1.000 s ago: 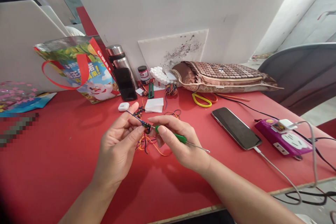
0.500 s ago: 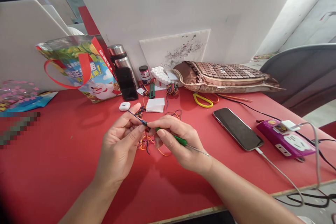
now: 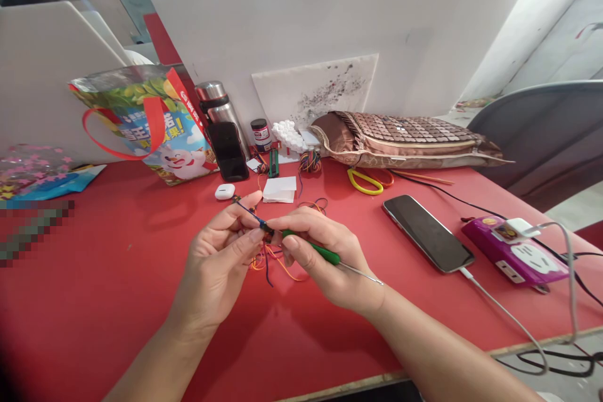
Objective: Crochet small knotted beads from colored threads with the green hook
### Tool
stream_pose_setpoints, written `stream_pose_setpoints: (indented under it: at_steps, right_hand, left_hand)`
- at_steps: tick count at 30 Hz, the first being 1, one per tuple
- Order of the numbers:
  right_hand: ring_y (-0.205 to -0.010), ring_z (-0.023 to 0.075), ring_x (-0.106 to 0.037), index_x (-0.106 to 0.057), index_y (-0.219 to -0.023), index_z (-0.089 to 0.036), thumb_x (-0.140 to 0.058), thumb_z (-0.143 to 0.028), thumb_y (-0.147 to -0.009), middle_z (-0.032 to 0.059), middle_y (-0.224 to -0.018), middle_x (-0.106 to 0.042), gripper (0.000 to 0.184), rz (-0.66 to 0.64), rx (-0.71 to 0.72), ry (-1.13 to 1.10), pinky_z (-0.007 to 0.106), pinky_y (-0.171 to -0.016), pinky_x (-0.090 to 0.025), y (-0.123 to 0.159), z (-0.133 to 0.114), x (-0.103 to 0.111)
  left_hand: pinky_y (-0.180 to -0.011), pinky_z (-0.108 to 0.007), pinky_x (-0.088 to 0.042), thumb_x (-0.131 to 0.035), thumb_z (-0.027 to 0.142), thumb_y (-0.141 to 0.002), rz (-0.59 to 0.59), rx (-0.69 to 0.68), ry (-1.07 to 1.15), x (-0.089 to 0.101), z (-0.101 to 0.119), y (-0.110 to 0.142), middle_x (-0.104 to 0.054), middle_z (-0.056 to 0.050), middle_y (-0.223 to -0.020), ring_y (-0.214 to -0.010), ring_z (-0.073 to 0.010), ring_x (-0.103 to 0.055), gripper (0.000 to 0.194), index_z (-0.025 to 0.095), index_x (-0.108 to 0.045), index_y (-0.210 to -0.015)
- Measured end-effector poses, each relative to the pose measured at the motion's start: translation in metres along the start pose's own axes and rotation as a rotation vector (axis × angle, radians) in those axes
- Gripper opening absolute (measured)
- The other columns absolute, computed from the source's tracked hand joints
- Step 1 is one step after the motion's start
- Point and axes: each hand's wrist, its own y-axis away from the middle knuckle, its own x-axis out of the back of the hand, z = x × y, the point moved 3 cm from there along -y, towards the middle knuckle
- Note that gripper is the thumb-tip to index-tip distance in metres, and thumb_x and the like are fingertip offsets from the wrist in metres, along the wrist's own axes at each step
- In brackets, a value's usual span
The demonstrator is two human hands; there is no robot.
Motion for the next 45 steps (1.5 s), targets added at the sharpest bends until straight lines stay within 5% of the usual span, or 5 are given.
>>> stream_pose_setpoints:
  at_steps: [4,9,15,25,45]
  right_hand:
    - [-0.070,0.0155,-0.070,-0.073,-0.136,-0.028,-0.067,-0.026,-0.107,0.0060,-0.099,-0.077,0.030,0.014,-0.041,0.107,0.027,-0.057,-0.061,0.001,0.003,0.003]
    - [-0.072,0.0178,-0.070,-0.076,-0.129,-0.022,-0.064,-0.031,-0.109,0.0071,-0.092,-0.078,0.024,-0.057,0.124,0.329,0.031,-0.064,-0.061,-0.005,-0.003,0.005]
    - [-0.077,0.0193,-0.073,-0.072,-0.132,-0.022,-0.063,-0.031,-0.109,0.0082,-0.092,-0.077,0.026,-0.110,0.213,0.397,0.031,-0.067,-0.061,-0.006,-0.005,0.005]
    - [-0.078,0.0183,-0.073,-0.071,-0.134,-0.018,-0.064,-0.022,-0.108,0.0093,-0.094,-0.076,0.027,-0.148,0.294,0.478,0.028,-0.071,-0.064,-0.006,-0.008,0.005]
    - [-0.095,0.0209,-0.075,-0.054,-0.151,-0.010,-0.048,-0.026,-0.115,0.0179,-0.112,-0.073,0.040,-0.273,0.398,0.649,0.030,-0.081,-0.067,-0.001,-0.006,-0.002]
  left_hand:
    - [-0.070,-0.018,-0.054,-0.103,0.025,-0.063,0.021,0.013,0.017,0.001,0.001,0.000,-0.070,0.000,-0.080,-0.072,-0.0092,-0.063,0.034,0.022,-0.089,-0.094]
    - [-0.070,-0.021,-0.052,-0.100,0.025,-0.065,-0.002,0.028,-0.003,0.001,0.001,0.000,-0.068,-0.001,-0.079,-0.071,-0.0104,-0.059,0.033,0.021,-0.089,-0.096]
    - [-0.067,-0.023,-0.049,-0.099,0.034,-0.068,-0.044,0.058,-0.020,0.002,0.000,0.001,-0.071,-0.004,-0.082,-0.073,-0.0126,-0.060,0.034,0.022,-0.090,-0.098]
    - [-0.054,-0.023,-0.033,-0.092,0.039,-0.081,-0.022,-0.009,-0.181,0.012,0.001,-0.004,-0.056,0.002,-0.066,-0.056,-0.0081,-0.038,0.024,0.019,-0.078,-0.081]
    - [-0.061,-0.015,-0.049,-0.098,0.044,-0.073,0.109,-0.020,-0.146,0.011,0.001,-0.004,-0.063,0.001,-0.073,-0.064,-0.0071,-0.052,0.035,0.017,-0.077,-0.082]
